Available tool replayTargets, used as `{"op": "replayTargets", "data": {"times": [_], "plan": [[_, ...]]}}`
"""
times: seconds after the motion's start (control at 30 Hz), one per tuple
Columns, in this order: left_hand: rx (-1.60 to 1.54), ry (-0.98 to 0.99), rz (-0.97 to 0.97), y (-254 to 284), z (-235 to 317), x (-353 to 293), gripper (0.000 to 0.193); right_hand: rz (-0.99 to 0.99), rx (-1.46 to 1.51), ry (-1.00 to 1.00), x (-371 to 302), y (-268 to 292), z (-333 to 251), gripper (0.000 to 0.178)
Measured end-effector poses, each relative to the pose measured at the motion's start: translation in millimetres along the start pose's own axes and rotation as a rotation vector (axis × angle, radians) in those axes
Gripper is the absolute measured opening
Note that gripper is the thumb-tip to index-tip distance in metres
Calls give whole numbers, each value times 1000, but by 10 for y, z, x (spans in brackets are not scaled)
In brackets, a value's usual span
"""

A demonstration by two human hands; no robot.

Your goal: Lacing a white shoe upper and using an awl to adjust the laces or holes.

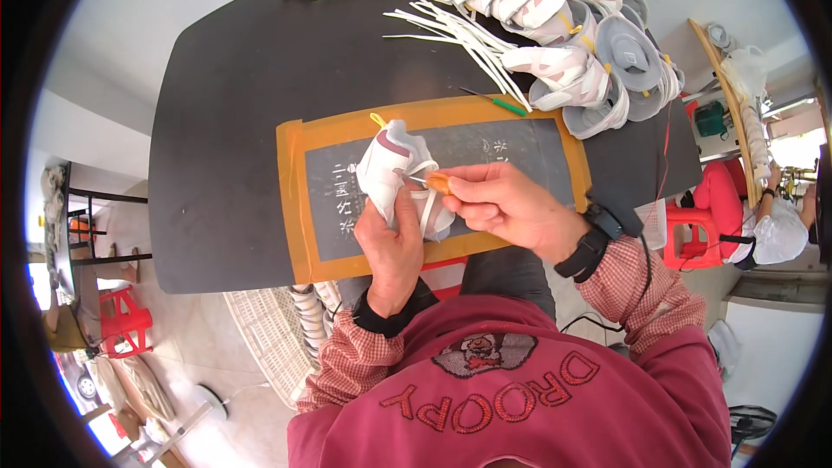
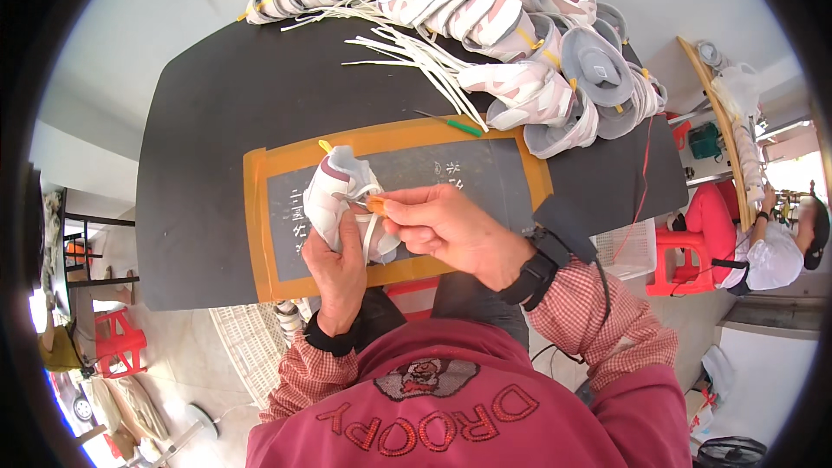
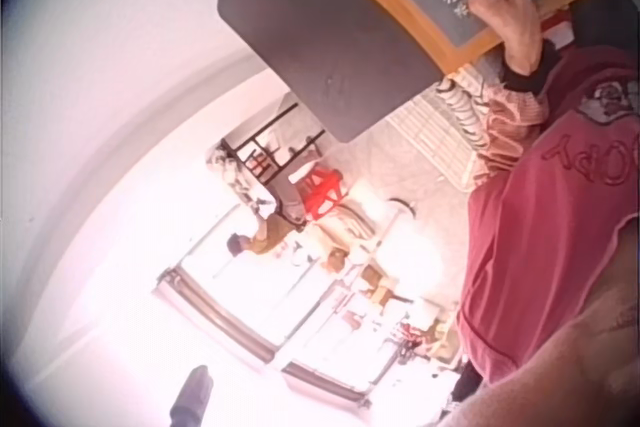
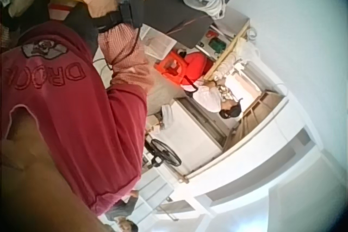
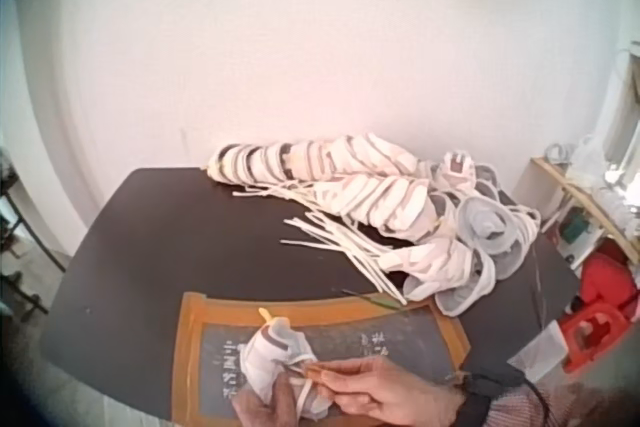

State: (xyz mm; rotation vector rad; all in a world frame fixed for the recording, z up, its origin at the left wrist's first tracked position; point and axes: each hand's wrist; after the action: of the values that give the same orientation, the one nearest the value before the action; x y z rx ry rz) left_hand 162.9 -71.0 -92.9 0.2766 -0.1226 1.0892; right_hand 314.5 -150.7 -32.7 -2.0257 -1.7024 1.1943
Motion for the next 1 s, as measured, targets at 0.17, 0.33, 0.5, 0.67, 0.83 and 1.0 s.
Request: {"op": "replayTargets", "data": {"times": [0.17, 0.33, 0.5, 0.67, 0.83, 1.0], "plan": [[-11, 67, -5, 43, 87, 28, 17, 114, -410, 288, 163, -61, 237, 26], [-54, 25, -4, 53, 59, 37, 22, 160, -1616, 906, 136, -142, 211, 19], [-26, -50, -50, 25, 94, 24, 25, 128, -1308, 916, 339, -170, 263, 26], [-122, 73, 11, 12, 48, 11, 25, 188, -1510, 861, 228, -262, 189, 22], [-175, 122, -35, 56, 141, 45, 23, 259, -1631, 718, -227, -366, 95, 22], [-81, 61, -26, 24, 193, 120, 20, 310, -1636, 634, -388, -285, 95, 20]]}}
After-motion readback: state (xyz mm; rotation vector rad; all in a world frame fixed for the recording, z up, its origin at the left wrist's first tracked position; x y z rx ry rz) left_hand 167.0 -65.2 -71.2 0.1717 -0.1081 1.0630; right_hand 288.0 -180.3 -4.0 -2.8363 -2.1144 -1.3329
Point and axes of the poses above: each hand's wrist, its own x-axis towards the middle knuckle, its own y-axis out of the back of the hand, z = x × y, and after that the axes turned 4 degrees about -z, right-handed
